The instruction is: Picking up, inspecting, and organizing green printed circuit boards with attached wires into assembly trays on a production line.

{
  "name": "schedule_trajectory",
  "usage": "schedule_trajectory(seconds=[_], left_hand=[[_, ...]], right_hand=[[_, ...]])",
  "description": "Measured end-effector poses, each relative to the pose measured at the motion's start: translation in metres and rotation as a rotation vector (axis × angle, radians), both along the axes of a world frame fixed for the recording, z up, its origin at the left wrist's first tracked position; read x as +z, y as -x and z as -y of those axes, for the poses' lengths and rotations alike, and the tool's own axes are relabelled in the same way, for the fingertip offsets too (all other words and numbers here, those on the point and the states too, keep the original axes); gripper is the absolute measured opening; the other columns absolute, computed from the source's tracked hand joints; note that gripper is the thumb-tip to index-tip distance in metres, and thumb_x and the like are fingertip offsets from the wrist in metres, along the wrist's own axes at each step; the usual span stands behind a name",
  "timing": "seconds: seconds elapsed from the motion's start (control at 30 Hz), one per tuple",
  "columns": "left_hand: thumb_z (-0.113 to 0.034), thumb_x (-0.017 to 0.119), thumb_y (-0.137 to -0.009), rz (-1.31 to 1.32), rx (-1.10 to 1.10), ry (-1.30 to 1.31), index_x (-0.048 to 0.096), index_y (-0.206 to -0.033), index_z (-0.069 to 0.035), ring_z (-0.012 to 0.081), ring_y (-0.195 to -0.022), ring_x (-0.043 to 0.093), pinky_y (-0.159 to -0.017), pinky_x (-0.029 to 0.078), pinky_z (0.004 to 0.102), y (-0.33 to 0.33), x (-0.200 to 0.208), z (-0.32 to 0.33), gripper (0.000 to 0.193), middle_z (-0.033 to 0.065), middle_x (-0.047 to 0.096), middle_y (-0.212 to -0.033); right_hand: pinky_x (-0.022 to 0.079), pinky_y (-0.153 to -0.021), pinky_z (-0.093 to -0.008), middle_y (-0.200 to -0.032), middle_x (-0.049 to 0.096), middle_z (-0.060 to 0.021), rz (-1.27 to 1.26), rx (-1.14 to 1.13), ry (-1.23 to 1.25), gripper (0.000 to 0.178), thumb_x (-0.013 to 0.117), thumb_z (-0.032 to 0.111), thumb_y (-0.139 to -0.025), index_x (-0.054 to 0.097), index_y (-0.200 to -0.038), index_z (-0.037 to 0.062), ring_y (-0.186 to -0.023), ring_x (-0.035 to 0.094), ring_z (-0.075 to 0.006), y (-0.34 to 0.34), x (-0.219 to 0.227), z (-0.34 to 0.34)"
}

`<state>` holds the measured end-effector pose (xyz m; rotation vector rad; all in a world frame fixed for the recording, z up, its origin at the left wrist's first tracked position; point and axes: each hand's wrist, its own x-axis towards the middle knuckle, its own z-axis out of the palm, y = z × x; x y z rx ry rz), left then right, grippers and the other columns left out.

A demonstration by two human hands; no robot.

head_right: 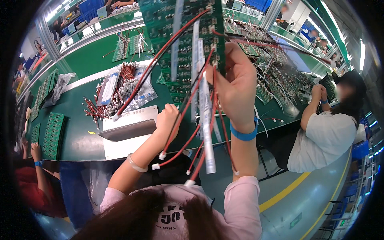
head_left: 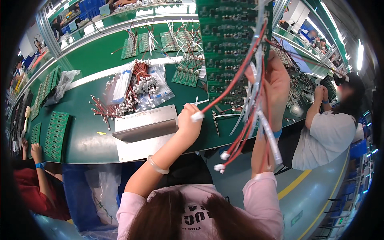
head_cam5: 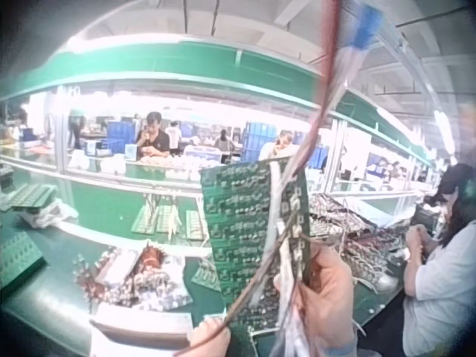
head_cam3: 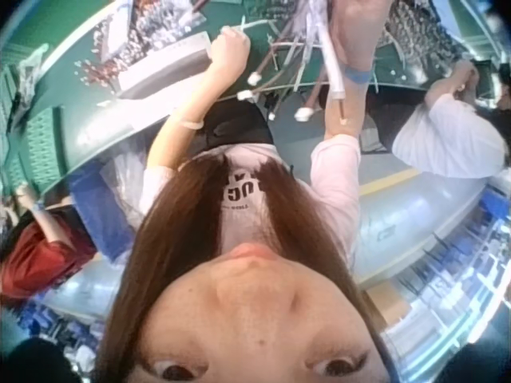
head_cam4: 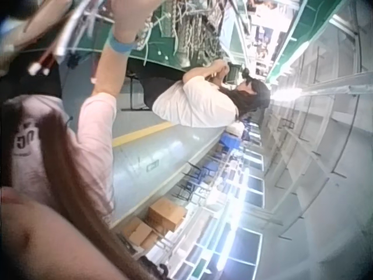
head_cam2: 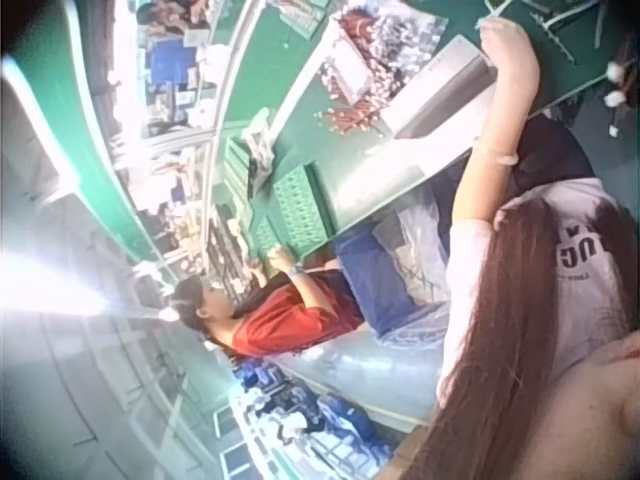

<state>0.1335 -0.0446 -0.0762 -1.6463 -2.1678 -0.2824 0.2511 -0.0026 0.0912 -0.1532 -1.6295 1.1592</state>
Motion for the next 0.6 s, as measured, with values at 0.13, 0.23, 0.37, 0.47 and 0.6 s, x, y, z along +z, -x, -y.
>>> schedule_trajectory(seconds=[0.13,0.23,0.37,0.47,0.6], left_hand=[[-0.008,0.045,-0.063,0.038,0.008,0.035,0.046,-0.063,0.001,0.0135,-0.040,0.049,-0.033,0.040,0.0211,0.004,-0.003,0.000,0.009,0.0098,0.044,-0.059],[-0.008,0.044,-0.064,0.027,0.022,0.023,0.045,-0.063,0.001,0.0144,-0.040,0.049,-0.031,0.040,0.0225,0.003,-0.004,0.000,0.009,0.0097,0.043,-0.059],[-0.008,0.044,-0.064,0.030,0.020,0.006,0.046,-0.062,0.001,0.0144,-0.042,0.048,-0.030,0.040,0.0238,0.003,-0.003,-0.001,0.009,0.0089,0.042,-0.059],[-0.010,0.046,-0.062,-0.003,-0.088,-0.018,0.046,-0.063,0.000,0.0125,-0.042,0.046,-0.031,0.040,0.0229,0.001,0.007,0.005,0.010,0.0068,0.042,-0.062],[-0.011,0.047,-0.062,-0.099,-0.061,0.076,0.045,-0.069,0.001,0.0108,-0.056,0.047,-0.031,0.041,0.0219,0.004,0.007,0.009,0.014,0.0053,0.040,-0.064]], right_hand=[[0.034,-0.053,-0.0153,-0.071,0.048,0.0002,0.036,-0.118,-0.063,0.020,0.051,-0.001,-0.067,0.044,-0.085,-0.0016,-0.063,0.043,-0.0031,0.005,0.002,0.015],[0.034,-0.051,-0.0150,-0.069,0.046,0.0007,-0.004,-0.111,-0.073,0.018,0.051,-0.002,-0.067,0.043,-0.083,-0.0007,-0.062,0.043,-0.0024,0.005,0.000,0.020],[0.031,-0.047,-0.0153,-0.064,0.040,0.0026,-0.020,-0.079,-0.049,0.017,0.051,-0.002,-0.067,0.043,-0.083,-0.0009,-0.057,0.040,-0.0015,0.002,0.000,0.018],[0.034,-0.051,-0.0159,-0.071,0.047,0.0002,0.010,-0.219,-0.051,0.020,0.051,-0.002,-0.066,0.044,-0.085,-0.0025,-0.061,0.044,-0.0038,-0.001,0.005,0.010],[0.035,-0.059,-0.0157,-0.073,0.050,-0.0006,0.074,-0.131,-0.008,0.013,0.045,-0.003,-0.069,0.047,-0.082,-0.0007,-0.065,0.044,-0.0041,-0.003,0.024,-0.024]])
